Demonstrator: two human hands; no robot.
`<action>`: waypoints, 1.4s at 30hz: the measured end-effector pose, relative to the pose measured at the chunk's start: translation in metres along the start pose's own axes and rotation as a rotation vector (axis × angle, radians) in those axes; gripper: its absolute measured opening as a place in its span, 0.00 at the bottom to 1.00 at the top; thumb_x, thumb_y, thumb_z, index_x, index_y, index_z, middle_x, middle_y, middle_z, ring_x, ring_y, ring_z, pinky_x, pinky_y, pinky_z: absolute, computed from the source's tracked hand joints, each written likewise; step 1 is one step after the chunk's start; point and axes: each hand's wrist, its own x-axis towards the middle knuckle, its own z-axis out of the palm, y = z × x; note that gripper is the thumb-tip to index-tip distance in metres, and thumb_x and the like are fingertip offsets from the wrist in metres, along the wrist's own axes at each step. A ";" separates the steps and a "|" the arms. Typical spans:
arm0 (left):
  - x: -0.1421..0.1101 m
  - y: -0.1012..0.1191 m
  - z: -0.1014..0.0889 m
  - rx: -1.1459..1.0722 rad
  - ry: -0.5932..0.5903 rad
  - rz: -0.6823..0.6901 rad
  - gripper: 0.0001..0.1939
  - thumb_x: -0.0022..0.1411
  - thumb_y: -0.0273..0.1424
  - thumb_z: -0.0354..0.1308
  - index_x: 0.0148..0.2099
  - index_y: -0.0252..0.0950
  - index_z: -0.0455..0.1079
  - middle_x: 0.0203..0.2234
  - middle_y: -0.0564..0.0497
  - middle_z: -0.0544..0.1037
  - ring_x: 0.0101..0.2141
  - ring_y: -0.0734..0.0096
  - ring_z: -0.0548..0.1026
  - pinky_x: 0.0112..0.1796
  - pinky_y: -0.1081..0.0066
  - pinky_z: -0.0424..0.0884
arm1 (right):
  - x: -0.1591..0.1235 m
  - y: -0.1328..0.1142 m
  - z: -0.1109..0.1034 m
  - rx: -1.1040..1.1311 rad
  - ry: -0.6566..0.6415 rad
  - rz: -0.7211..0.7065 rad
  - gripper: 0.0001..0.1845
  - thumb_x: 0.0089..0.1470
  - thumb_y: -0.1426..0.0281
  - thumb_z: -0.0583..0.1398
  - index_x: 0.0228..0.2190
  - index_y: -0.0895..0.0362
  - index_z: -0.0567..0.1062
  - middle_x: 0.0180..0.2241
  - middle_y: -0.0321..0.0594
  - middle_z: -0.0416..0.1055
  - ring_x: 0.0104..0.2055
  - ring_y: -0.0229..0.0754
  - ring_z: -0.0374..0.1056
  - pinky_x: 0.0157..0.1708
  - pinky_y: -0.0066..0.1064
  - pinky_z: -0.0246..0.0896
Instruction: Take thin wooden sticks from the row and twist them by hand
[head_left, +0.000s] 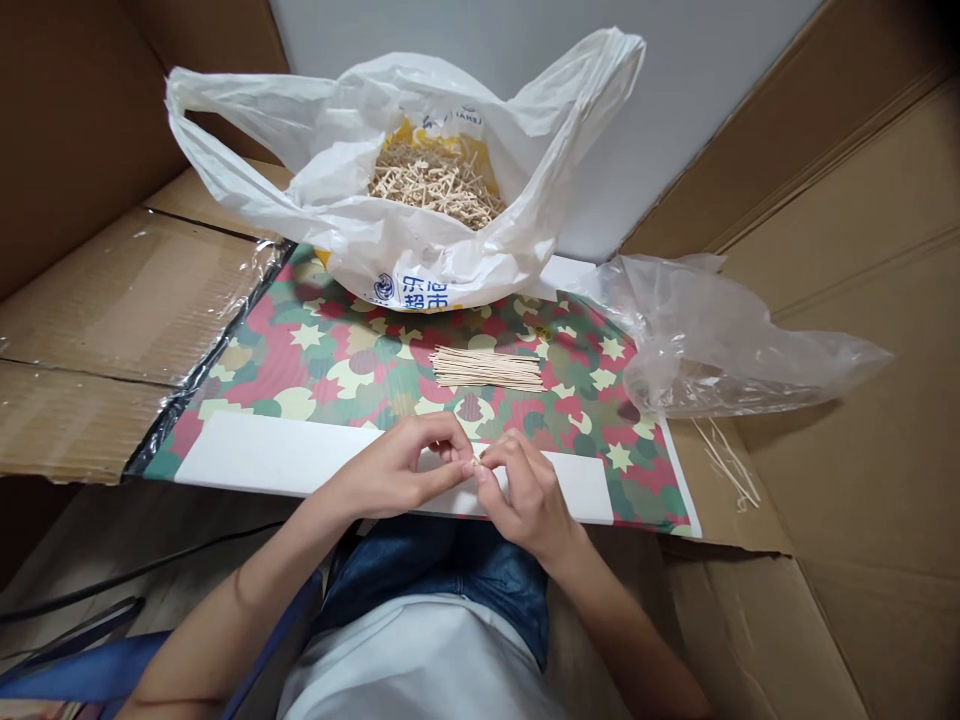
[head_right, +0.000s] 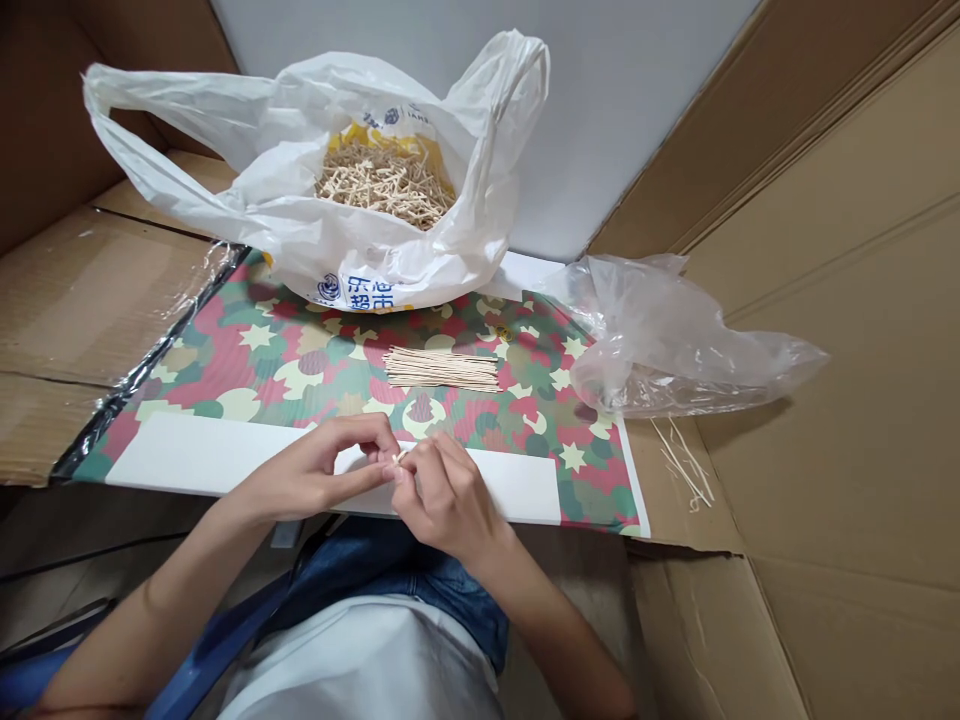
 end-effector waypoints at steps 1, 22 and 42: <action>0.001 0.002 -0.003 0.087 -0.034 0.017 0.07 0.58 0.31 0.54 0.31 0.33 0.68 0.25 0.52 0.70 0.28 0.74 0.66 0.32 0.74 0.62 | 0.003 0.001 -0.003 -0.059 -0.056 -0.054 0.06 0.53 0.78 0.50 0.27 0.56 0.60 0.23 0.37 0.62 0.27 0.40 0.57 0.28 0.32 0.55; 0.009 0.002 -0.012 -0.007 -0.079 0.044 0.06 0.55 0.29 0.57 0.28 0.31 0.69 0.26 0.52 0.69 0.28 0.76 0.67 0.32 0.76 0.63 | 0.017 0.016 -0.020 0.041 -0.513 0.271 0.10 0.59 0.64 0.48 0.28 0.54 0.63 0.25 0.35 0.66 0.27 0.38 0.64 0.25 0.27 0.57; 0.014 -0.007 0.006 -0.301 0.164 -0.027 0.08 0.57 0.34 0.57 0.32 0.32 0.69 0.27 0.52 0.67 0.30 0.75 0.65 0.31 0.75 0.62 | 0.026 0.016 -0.017 0.415 -0.314 0.530 0.07 0.53 0.68 0.53 0.25 0.55 0.61 0.21 0.32 0.66 0.25 0.36 0.63 0.27 0.26 0.55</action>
